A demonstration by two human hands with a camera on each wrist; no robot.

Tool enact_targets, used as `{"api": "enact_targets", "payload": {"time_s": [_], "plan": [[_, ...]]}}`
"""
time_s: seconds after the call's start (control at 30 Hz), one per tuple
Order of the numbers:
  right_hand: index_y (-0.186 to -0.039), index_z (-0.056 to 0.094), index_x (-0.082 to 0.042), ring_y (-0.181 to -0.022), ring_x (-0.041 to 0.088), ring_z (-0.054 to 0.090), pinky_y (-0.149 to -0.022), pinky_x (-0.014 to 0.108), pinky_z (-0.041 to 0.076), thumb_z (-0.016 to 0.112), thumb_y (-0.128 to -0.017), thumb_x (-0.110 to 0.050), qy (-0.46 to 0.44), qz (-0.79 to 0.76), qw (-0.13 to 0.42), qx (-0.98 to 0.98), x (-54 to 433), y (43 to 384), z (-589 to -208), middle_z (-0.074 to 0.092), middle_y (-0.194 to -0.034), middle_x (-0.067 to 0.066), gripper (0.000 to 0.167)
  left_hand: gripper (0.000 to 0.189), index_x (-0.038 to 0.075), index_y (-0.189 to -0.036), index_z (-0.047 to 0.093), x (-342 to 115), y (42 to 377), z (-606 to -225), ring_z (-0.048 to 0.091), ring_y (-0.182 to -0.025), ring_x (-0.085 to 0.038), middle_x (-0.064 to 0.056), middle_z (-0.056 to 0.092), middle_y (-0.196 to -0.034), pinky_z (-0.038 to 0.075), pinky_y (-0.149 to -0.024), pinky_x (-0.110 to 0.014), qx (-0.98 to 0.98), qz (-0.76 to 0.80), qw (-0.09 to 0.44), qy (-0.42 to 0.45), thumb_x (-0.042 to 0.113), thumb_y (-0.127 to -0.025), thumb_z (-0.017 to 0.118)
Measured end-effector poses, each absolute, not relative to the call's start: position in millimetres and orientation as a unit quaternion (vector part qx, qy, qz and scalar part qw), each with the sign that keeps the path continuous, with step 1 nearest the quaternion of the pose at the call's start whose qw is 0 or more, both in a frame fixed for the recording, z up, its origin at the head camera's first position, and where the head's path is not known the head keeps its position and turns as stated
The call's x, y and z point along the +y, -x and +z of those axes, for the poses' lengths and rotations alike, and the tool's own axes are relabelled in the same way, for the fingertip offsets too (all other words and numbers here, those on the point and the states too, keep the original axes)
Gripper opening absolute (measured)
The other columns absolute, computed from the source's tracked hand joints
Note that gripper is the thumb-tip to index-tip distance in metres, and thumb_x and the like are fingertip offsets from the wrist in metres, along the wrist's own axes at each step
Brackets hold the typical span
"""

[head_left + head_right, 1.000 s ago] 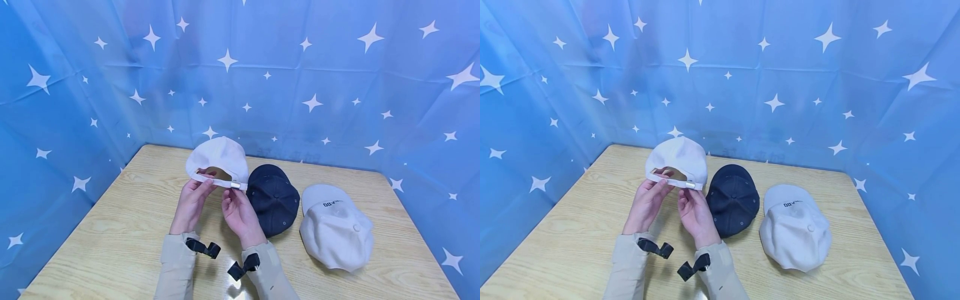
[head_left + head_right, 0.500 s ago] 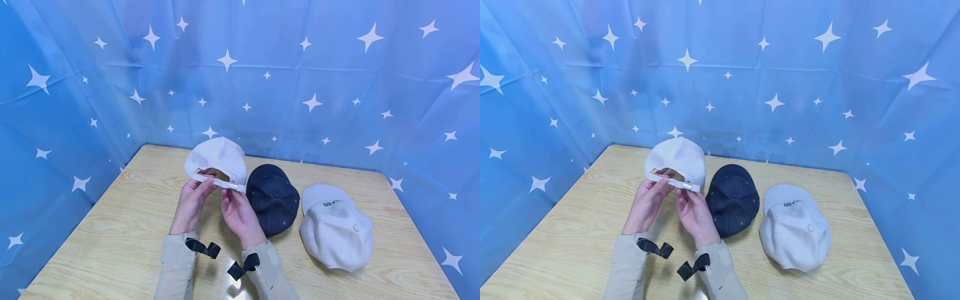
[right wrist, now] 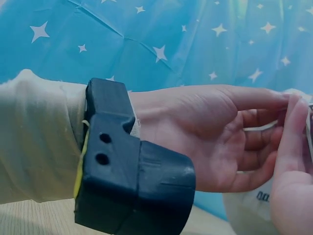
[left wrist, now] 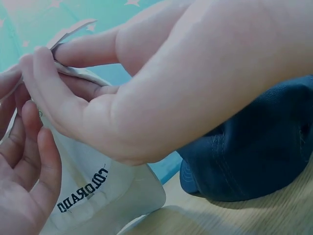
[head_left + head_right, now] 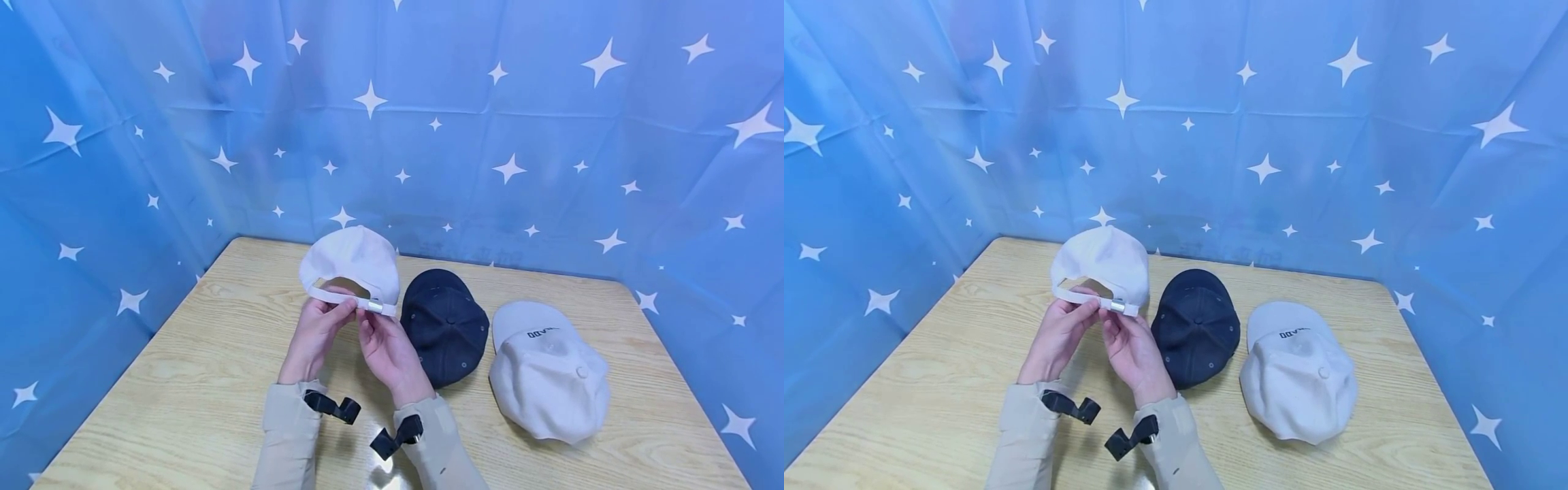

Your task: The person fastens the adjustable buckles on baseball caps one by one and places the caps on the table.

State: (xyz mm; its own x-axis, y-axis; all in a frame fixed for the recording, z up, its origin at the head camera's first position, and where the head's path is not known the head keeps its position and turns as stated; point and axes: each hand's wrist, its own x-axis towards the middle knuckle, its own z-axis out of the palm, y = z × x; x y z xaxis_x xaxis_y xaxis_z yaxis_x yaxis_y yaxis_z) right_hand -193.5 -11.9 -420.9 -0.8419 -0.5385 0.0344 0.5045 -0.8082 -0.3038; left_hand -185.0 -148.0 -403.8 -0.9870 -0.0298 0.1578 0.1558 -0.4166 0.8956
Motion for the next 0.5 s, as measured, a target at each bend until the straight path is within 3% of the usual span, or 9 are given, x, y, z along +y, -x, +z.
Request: {"api": "enact_targets", "payload": {"time_s": [0.3, 0.5], "plan": [[-0.1, 0.055, -0.002, -0.081, 0.01, 0.063, -0.072, 0.012, 0.046, 0.033, -0.096, -0.003, 0.073, -0.945, 0.275, 0.16, -13.4, 194.0, -422.8, 0.061, -0.094, 0.008, 0.022, 0.013, 0.003, -0.09, 0.058, -148.9, 184.8, -404.5, 0.058, -0.083, -0.018, -0.008, 0.058, -0.09, 0.045, -0.083, -0.034, -0.55, -0.832, 0.041, 0.059, 0.01, -0.081, 0.065], [-0.101, 0.058, -0.001, -0.081, 0.008, 0.062, -0.073, 0.012, 0.046, 0.039, -0.094, -0.003, 0.078, -0.94, 0.274, 0.185, -14.1, 192.6, -423.2, 0.061, -0.094, 0.007, 0.02, 0.018, 0.003, -0.092, 0.058, -148.2, 184.2, -404.5, 0.057, -0.082, -0.017, -0.007, 0.059, -0.091, 0.045, -0.079, -0.03, -0.56, -0.826, 0.03, 0.049, 0.011, -0.079, 0.067]]}}
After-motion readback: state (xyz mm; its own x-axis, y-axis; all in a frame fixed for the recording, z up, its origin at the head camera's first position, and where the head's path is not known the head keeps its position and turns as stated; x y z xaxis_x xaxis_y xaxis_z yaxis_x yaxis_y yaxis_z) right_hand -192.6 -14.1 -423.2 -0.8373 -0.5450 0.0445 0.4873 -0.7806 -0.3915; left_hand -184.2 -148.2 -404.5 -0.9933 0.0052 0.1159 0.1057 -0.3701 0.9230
